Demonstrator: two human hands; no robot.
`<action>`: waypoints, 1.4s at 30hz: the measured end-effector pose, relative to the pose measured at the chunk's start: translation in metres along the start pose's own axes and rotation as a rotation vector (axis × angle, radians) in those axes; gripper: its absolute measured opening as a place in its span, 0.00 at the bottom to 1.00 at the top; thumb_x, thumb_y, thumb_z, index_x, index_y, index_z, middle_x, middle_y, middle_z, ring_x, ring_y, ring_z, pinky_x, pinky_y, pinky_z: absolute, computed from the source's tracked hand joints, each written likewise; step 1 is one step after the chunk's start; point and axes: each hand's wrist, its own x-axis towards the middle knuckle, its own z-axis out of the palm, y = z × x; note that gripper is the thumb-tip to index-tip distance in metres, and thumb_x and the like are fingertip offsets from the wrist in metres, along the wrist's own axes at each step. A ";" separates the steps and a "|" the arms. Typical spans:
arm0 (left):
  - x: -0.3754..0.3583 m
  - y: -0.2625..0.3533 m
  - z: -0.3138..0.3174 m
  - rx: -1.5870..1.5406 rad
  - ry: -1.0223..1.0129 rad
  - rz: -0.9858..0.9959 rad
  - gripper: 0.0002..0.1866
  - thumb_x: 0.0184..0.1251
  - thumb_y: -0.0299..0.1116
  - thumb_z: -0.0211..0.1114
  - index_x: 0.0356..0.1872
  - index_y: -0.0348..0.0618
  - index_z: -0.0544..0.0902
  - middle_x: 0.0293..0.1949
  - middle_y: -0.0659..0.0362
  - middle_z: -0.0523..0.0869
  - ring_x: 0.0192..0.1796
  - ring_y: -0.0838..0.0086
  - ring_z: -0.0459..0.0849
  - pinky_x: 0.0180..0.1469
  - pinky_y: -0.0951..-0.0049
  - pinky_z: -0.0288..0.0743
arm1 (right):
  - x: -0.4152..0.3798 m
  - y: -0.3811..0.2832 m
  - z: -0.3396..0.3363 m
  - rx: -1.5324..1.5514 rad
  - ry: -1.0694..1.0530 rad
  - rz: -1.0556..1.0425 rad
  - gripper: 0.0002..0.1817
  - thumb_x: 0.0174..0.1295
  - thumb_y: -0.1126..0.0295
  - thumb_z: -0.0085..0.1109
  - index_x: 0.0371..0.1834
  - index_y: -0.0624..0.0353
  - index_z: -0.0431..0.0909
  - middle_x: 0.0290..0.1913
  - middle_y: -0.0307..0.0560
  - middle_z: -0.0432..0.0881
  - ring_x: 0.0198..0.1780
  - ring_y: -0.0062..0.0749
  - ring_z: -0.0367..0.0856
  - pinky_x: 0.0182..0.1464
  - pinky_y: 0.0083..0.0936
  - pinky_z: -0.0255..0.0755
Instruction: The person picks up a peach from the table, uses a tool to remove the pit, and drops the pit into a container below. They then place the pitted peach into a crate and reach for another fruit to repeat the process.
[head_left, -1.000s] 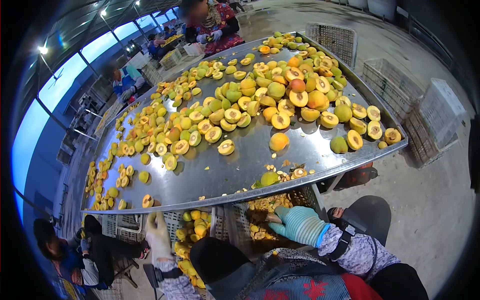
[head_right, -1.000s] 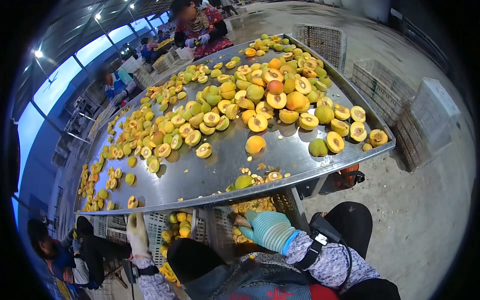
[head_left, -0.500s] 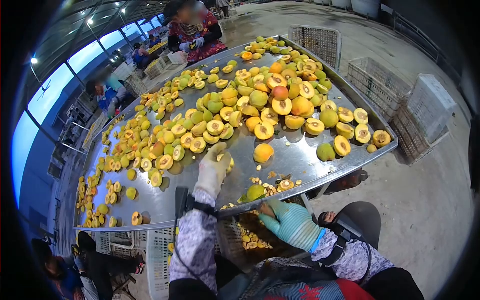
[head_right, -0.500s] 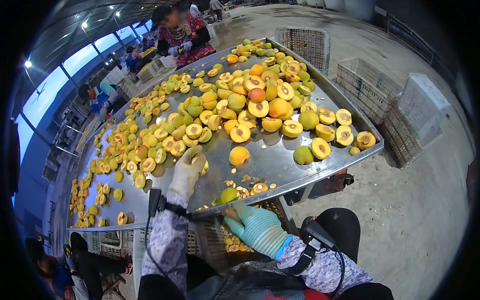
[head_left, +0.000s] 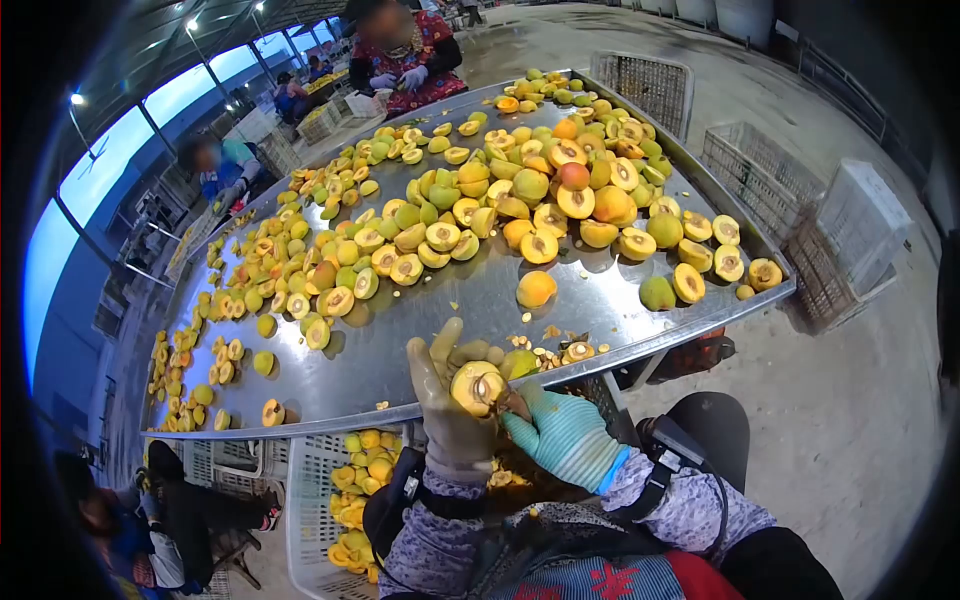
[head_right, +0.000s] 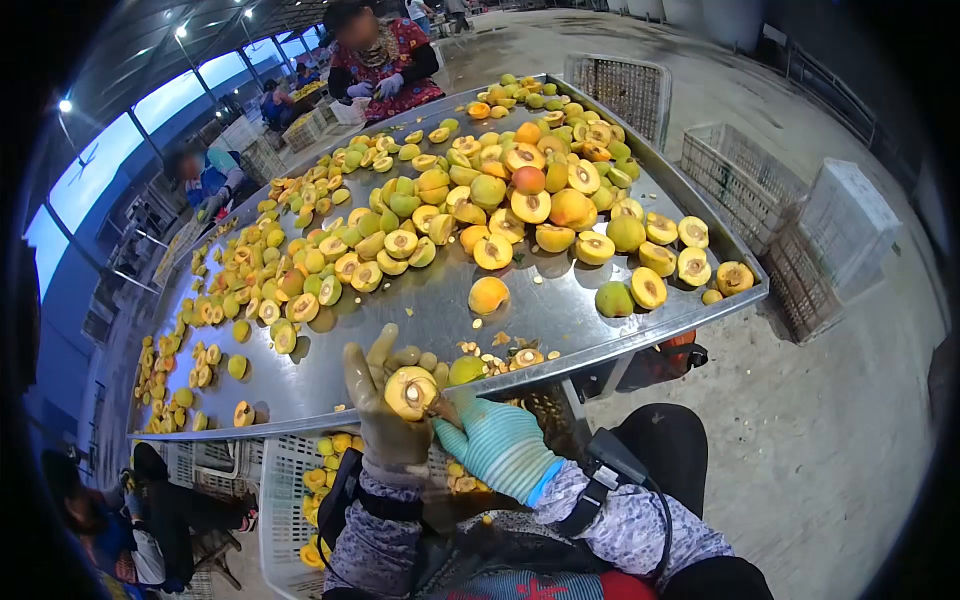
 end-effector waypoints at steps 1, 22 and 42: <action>0.001 0.000 -0.004 0.018 -0.006 -0.007 0.40 0.74 0.67 0.45 0.65 0.36 0.70 0.41 0.54 0.80 0.42 0.66 0.82 0.50 0.62 0.82 | 0.001 0.000 0.002 -0.002 -0.005 0.001 0.18 0.68 0.56 0.57 0.48 0.60 0.76 0.28 0.60 0.82 0.30 0.58 0.83 0.32 0.48 0.76; -0.010 0.012 -0.009 0.389 -0.060 -0.035 0.41 0.78 0.63 0.41 0.51 0.22 0.76 0.26 0.50 0.83 0.28 0.68 0.82 0.34 0.73 0.79 | -0.014 0.006 0.034 0.345 -0.239 0.108 0.15 0.68 0.60 0.56 0.43 0.64 0.78 0.31 0.67 0.82 0.34 0.65 0.82 0.36 0.49 0.76; -0.021 0.022 -0.013 0.311 -0.221 -0.187 0.29 0.80 0.50 0.50 0.30 0.32 0.82 0.26 0.52 0.83 0.28 0.70 0.81 0.34 0.71 0.76 | -0.008 -0.007 0.002 0.774 -0.790 0.424 0.24 0.77 0.47 0.41 0.36 0.56 0.75 0.19 0.40 0.73 0.16 0.26 0.72 0.17 0.24 0.68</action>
